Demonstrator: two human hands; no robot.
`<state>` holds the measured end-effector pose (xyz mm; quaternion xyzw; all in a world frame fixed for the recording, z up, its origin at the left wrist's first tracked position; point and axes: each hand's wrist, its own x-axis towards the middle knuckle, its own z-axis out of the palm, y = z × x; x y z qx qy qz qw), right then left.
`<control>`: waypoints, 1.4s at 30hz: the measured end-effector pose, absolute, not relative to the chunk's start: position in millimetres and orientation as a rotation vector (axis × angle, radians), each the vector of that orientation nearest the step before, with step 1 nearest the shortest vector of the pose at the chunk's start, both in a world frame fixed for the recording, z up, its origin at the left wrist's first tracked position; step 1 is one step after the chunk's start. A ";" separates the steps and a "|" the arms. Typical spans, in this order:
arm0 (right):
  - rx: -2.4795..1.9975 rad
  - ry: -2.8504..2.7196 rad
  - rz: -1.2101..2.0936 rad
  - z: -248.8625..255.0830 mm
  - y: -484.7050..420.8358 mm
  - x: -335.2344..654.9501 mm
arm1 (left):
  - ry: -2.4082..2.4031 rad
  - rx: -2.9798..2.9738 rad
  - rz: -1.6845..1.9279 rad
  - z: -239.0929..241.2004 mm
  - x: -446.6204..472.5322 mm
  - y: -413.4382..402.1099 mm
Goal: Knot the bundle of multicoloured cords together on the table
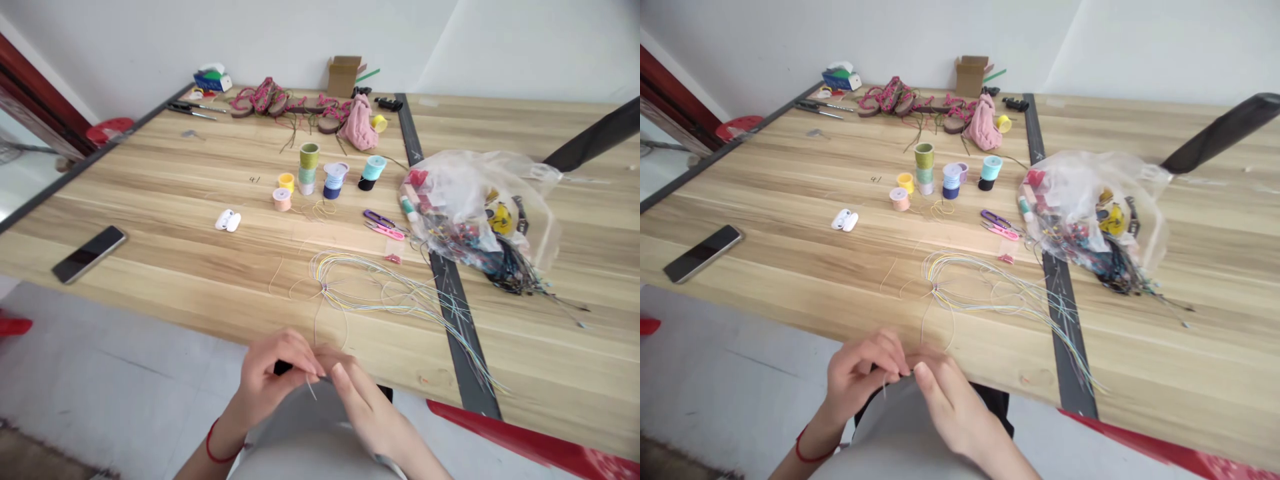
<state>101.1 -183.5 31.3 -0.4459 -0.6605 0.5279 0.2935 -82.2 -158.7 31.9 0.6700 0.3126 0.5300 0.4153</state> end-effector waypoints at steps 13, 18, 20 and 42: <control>-1.428 -1.886 0.547 1.8 -144.2 120.0 | 1.514 2.494 0.657 1.8 -92.6 -122.8; -1.419 -1.966 0.438 -3.7 -140.8 116.0 | 1.427 2.656 0.458 7.0 -83.2 -115.2; -1.419 -1.983 0.427 -6.2 -139.1 113.4 | 1.391 2.681 0.406 8.5 -79.8 -112.0; -1.494 -2.169 0.346 -16.5 -113.2 104.9 | 1.454 2.359 0.801 -1.0 -52.6 -120.5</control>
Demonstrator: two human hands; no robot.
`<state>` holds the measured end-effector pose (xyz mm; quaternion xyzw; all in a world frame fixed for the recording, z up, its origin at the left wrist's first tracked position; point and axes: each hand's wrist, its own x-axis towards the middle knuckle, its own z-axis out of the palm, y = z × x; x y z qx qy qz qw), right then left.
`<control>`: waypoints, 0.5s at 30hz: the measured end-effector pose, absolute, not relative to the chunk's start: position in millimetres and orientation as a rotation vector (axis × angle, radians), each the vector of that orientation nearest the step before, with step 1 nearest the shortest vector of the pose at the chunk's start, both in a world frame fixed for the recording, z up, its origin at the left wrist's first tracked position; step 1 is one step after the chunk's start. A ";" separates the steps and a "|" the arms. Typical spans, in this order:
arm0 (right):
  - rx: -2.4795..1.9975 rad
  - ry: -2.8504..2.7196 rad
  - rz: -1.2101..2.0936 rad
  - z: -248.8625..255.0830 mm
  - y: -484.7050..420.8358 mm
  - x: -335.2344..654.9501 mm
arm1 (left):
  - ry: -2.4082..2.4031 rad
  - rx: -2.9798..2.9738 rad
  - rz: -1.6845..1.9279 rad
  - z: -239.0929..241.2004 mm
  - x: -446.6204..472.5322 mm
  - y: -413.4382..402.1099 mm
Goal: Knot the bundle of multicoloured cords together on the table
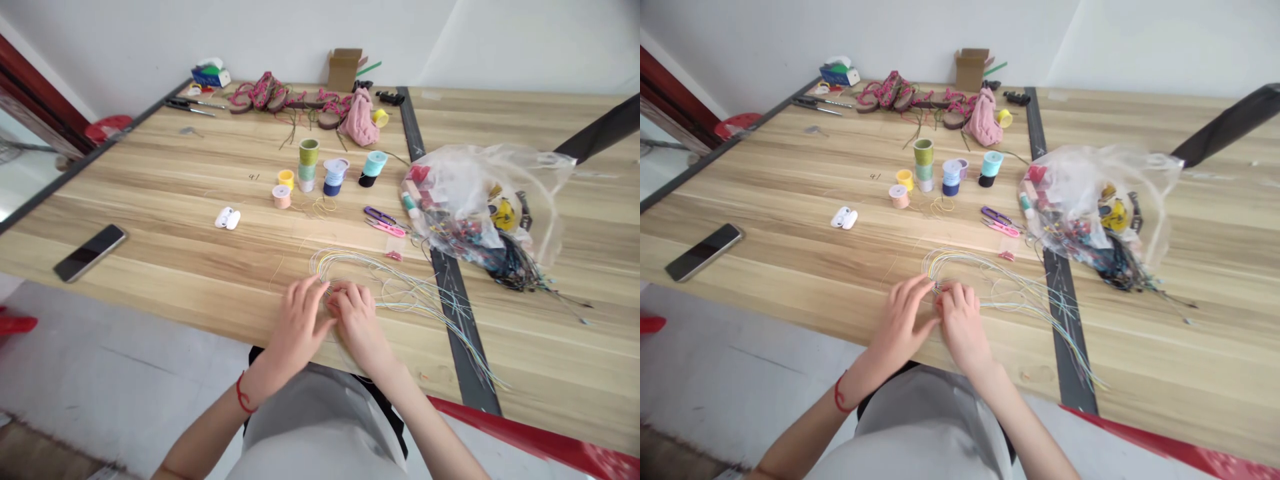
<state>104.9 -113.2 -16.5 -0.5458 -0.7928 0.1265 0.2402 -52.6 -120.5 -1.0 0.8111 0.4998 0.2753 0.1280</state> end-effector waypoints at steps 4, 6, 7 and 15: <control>-1.428 -2.126 0.456 -11.2 -108.8 112.5 | 1.432 2.346 0.712 -6.3 -28.9 -146.0; -1.406 -2.097 0.452 -7.8 -107.2 118.6 | 1.478 2.320 0.657 -11.3 -23.1 -151.9; -1.406 -2.088 0.436 -5.9 -107.0 122.4 | 1.500 2.309 0.639 -13.3 -22.6 -152.8; -1.493 -2.033 0.201 2.7 -114.6 176.7 | 1.535 2.370 0.501 -7.7 -72.5 -131.4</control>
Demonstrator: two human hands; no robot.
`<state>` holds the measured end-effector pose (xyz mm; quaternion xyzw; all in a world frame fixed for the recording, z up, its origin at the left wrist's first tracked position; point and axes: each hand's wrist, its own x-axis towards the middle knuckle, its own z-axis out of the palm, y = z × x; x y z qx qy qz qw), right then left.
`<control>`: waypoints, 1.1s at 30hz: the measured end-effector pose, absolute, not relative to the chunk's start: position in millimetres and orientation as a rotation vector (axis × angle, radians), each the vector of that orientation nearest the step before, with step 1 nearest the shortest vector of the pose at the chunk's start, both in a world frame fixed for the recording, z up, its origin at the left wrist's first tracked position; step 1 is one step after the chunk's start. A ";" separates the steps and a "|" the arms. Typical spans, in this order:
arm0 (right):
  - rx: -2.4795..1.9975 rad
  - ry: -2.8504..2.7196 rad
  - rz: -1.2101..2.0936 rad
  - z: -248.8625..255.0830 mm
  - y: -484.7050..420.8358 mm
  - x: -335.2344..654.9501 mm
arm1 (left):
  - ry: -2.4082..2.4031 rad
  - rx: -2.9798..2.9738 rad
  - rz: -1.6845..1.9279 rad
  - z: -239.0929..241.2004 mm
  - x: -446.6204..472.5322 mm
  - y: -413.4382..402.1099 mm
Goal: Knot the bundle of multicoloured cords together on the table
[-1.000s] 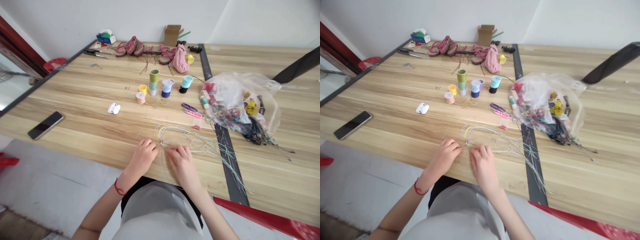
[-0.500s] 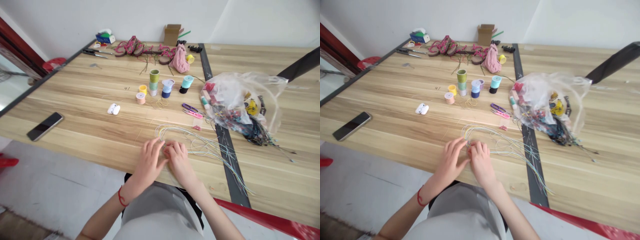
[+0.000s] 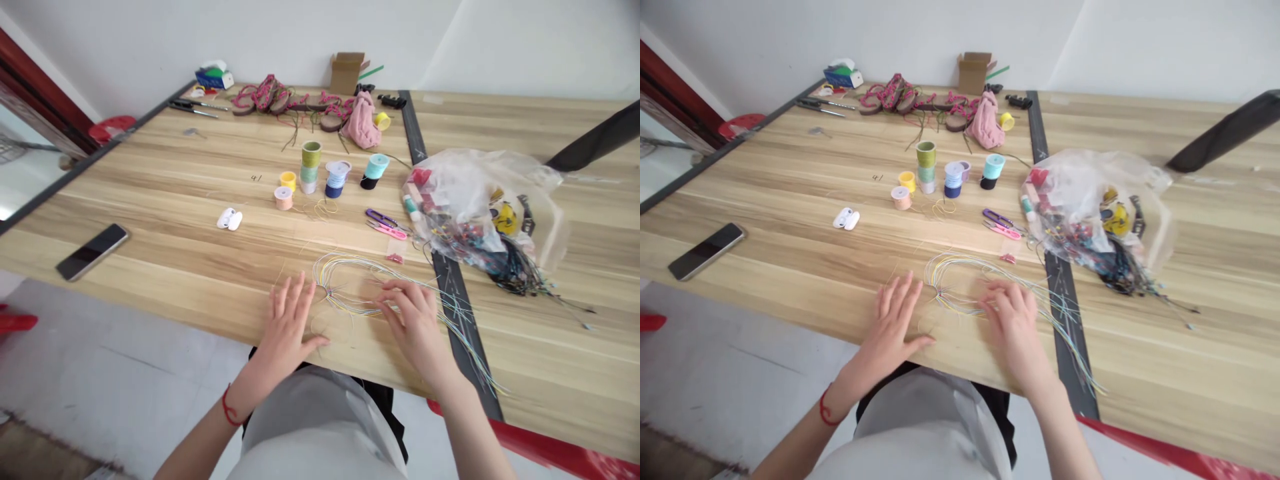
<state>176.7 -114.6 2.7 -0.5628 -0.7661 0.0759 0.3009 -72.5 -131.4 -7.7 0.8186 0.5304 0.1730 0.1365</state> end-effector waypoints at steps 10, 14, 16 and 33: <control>-1.682 -1.971 -0.224 -13.3 -140.8 264.7 | 1.281 2.499 0.190 2.8 -141.1 -85.7; -1.962 -2.005 -0.367 -17.3 -160.5 288.6 | 1.275 2.450 0.238 8.7 -149.3 -81.6; -1.905 -2.023 -0.347 -14.7 -160.5 277.7 | 1.239 2.410 0.327 12.1 -135.6 -85.7; -1.390 -2.480 0.099 -11.1 -91.9 143.6 | 1.134 2.576 0.490 -6.8 -77.2 -82.7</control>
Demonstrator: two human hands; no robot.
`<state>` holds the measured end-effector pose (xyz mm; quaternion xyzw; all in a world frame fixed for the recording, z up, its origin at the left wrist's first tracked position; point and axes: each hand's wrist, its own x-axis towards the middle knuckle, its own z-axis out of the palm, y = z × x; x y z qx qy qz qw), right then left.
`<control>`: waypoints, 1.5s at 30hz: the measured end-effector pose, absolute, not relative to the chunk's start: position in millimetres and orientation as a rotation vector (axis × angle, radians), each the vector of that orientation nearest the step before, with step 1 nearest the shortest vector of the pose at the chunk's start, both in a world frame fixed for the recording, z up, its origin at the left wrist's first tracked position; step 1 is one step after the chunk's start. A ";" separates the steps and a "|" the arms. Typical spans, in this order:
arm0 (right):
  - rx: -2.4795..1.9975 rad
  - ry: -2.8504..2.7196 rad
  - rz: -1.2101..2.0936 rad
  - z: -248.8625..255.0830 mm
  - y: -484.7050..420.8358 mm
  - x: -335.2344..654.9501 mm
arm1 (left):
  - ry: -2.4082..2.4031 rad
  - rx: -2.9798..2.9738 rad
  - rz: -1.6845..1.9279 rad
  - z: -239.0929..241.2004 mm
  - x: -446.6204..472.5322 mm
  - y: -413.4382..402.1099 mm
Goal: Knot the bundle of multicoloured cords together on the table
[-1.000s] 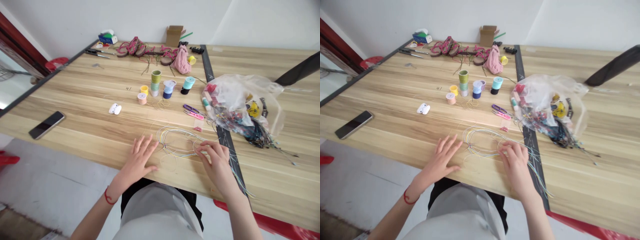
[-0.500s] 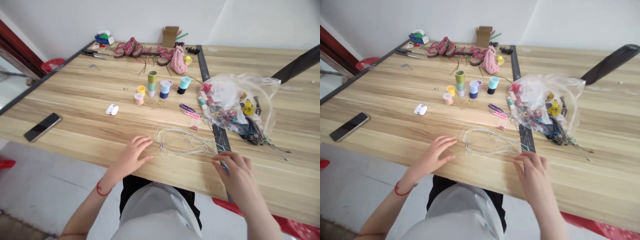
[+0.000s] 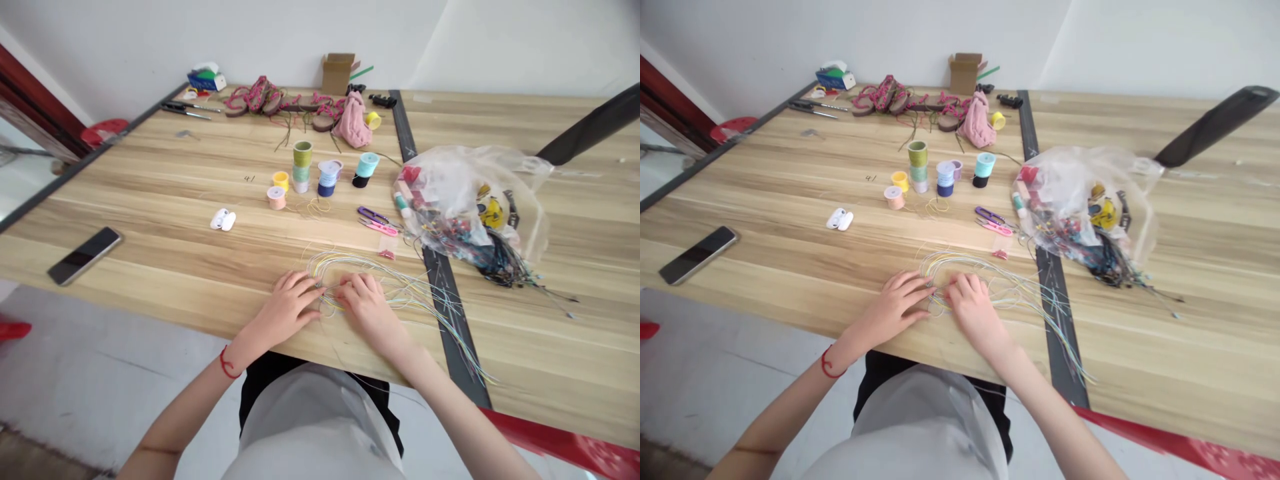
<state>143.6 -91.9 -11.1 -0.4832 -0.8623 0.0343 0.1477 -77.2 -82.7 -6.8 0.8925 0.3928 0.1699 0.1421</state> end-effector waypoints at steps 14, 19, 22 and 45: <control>-1.372 -2.422 0.088 -8.2 -91.2 149.9 | 1.154 2.483 0.461 -2.4 -65.6 -92.7; -1.335 -2.441 0.198 -8.0 -90.1 145.2 | 1.317 2.499 0.473 -10.6 -39.3 -101.0; -1.338 -2.446 0.231 -5.3 -91.4 146.6 | 1.323 2.528 0.445 -12.7 -38.2 -102.8; -1.466 -1.891 0.750 -4.4 -91.3 179.4 | 0.799 2.750 0.193 6.5 -101.9 -69.6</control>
